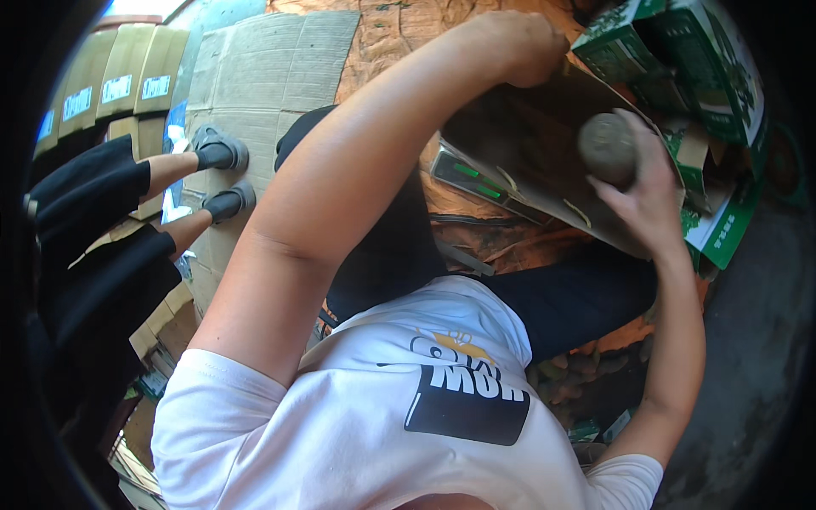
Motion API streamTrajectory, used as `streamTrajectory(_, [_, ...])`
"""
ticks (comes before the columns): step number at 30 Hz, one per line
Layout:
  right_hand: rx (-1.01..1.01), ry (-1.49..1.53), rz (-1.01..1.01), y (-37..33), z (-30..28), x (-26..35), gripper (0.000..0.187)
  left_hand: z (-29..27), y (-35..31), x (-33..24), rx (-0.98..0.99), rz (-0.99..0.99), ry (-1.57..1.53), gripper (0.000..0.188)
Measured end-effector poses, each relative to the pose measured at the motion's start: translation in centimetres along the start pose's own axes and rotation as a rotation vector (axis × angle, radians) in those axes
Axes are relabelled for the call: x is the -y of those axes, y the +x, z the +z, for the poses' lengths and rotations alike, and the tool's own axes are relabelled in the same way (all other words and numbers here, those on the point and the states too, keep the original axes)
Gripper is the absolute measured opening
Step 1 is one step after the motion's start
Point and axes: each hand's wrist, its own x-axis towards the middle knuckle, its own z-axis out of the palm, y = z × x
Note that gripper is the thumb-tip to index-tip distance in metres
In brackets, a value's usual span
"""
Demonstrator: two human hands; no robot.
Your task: Picking up individual vegetables (radishes or similar) from a pile on the floor, placing them into a box on a digital scale to reach a target weight, and then setting the filled box aside.
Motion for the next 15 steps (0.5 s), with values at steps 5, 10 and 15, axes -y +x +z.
streamTrajectory(5, [0.278,-0.192,0.089,3.7,9.9,-6.0,0.086,0.0,-1.0,-0.2,-0.042,0.013,-0.039,0.034])
streamTrajectory(10, [0.45,-0.495,0.255,4.6,15.7,-11.5,0.088,-0.4,-1.1,-0.9,0.032,0.024,-0.054,0.036])
streamTrajectory(15, [0.35,-0.562,0.235,4.6,18.5,-13.5,0.063,-0.3,-0.6,-1.2,0.017,0.031,-0.048,0.036])
